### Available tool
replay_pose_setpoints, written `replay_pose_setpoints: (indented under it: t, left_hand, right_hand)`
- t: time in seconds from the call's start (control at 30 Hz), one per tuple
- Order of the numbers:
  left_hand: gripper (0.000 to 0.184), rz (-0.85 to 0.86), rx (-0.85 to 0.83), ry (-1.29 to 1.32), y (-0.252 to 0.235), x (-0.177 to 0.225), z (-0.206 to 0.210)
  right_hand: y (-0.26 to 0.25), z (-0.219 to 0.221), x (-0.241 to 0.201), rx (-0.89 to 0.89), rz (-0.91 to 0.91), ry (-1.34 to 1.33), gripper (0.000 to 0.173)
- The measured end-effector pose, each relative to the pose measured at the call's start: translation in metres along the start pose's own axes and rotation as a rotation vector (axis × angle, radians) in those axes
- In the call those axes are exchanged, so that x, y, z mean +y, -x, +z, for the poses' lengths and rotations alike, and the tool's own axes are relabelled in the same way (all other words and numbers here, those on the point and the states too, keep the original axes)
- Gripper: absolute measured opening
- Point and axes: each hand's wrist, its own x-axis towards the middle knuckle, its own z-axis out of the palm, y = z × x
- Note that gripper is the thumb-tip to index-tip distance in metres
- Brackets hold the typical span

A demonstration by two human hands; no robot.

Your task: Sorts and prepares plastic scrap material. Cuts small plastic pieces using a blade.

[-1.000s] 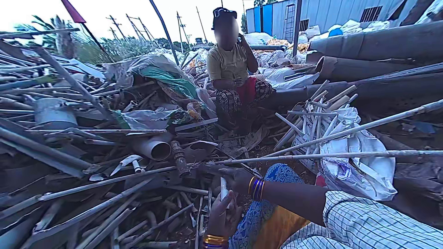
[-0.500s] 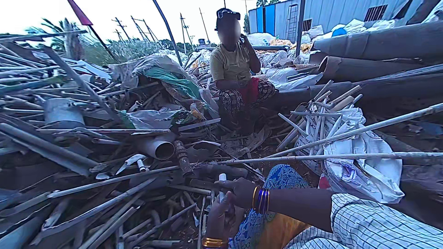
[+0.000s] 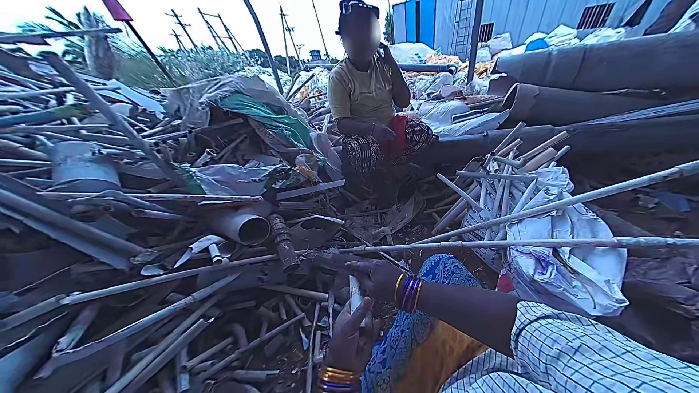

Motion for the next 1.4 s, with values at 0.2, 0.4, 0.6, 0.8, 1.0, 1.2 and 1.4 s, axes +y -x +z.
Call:
replay_pose_setpoints:
  t: [0.2,0.4,0.6,0.8,1.0,1.2,1.4]
  left_hand:
    - [0.03,0.015,0.034,-0.005,-0.008,-0.001,-0.005]
    - [0.019,-0.009,0.079,-0.037,-0.003,0.0,0.002]
    - [0.016,-0.011,0.074,-0.108,-0.001,-0.004,0.01]
    - [0.03,0.026,0.116,-0.068,-0.008,0.001,0.002]
    - [0.012,-0.043,0.028,-0.144,-0.003,0.0,0.009]
    - [0.027,-0.011,0.045,-0.097,-0.01,-0.004,0.001]
    - [0.022,-0.006,0.043,-0.151,-0.007,-0.01,0.004]
  right_hand:
    - [0.02,0.002,-0.012,-0.107,-0.055,0.007,0.047]
    - [0.016,0.006,-0.007,-0.077,-0.014,-0.036,0.046]
    - [0.002,0.003,0.01,0.008,0.045,-0.025,0.046]
    - [0.033,0.011,-0.013,-0.11,-0.022,-0.05,0.042]
    - [0.01,0.001,0.001,0.006,0.075,0.008,0.047]
    - [0.025,0.005,-0.004,-0.072,-0.019,-0.066,0.046]
    - [0.021,0.001,-0.002,-0.087,0.055,-0.066,0.05]
